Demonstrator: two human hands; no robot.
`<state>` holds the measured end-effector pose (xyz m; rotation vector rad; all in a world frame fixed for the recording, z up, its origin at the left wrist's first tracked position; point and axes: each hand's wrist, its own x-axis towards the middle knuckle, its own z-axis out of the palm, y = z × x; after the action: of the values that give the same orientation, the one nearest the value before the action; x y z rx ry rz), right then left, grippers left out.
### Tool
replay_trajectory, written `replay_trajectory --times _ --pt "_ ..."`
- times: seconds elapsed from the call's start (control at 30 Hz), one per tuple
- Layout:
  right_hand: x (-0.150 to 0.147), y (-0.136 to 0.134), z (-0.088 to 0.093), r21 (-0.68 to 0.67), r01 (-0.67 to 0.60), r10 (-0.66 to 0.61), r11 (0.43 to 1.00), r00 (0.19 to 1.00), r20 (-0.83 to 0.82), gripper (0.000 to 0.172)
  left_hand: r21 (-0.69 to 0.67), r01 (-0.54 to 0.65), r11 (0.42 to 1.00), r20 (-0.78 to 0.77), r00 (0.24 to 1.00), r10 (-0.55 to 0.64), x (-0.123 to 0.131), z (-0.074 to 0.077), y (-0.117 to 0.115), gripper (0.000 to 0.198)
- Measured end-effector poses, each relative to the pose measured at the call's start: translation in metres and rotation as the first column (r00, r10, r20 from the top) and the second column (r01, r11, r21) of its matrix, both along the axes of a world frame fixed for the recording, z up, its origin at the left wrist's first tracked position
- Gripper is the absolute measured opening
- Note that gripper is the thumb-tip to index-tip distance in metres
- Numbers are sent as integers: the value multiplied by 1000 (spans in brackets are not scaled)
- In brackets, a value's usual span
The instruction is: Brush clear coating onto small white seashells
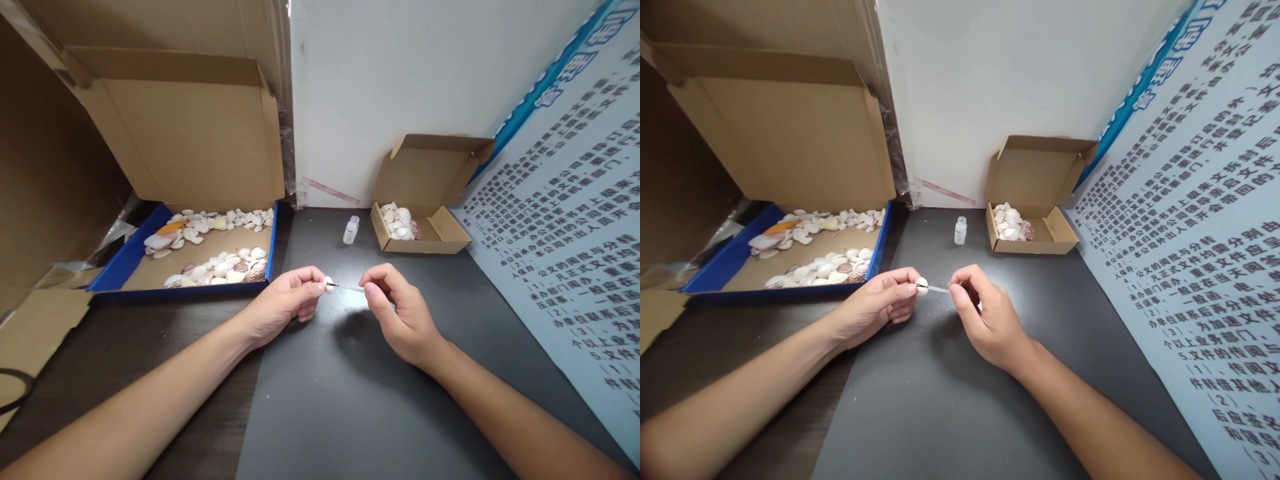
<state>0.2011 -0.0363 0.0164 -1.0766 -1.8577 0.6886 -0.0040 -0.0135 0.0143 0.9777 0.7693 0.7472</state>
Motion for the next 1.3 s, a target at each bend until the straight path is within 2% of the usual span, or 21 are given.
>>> replay_trajectory --times 0.17,0.3,0.43,0.67,0.8,0.9,1.3 --pt "0 0 -2 -47 27 -26 999 999 21 5 -21 4 1000 50 999 -3 -1 1 0 20" --pt "1 0 -3 -47 56 -53 997 997 49 7 -11 5 1000 58 998 -4 -1 1 -1 20" --pt "1 0 -2 -39 28 -27 999 999 17 4 22 -3 1000 13 1000 3 0 1 -1 21" --pt "1 -2 1 6 4 -4 1000 1000 -4 9 55 -10 998 -29 1000 12 -1 -3 0 22" --pt "1 -1 0 -27 57 -56 998 998 38 4 52 -23 998 -23 999 24 -1 -1 0 23" --pt "1 0 -1 -43 91 -88 995 994 67 6 61 -27 998 -30 999 29 -1 -1 0 24" --pt "1 -1 0 -5 31 -31 1000 999 -13 8 138 23 990 -129 992 -5 -1 -5 1 26"
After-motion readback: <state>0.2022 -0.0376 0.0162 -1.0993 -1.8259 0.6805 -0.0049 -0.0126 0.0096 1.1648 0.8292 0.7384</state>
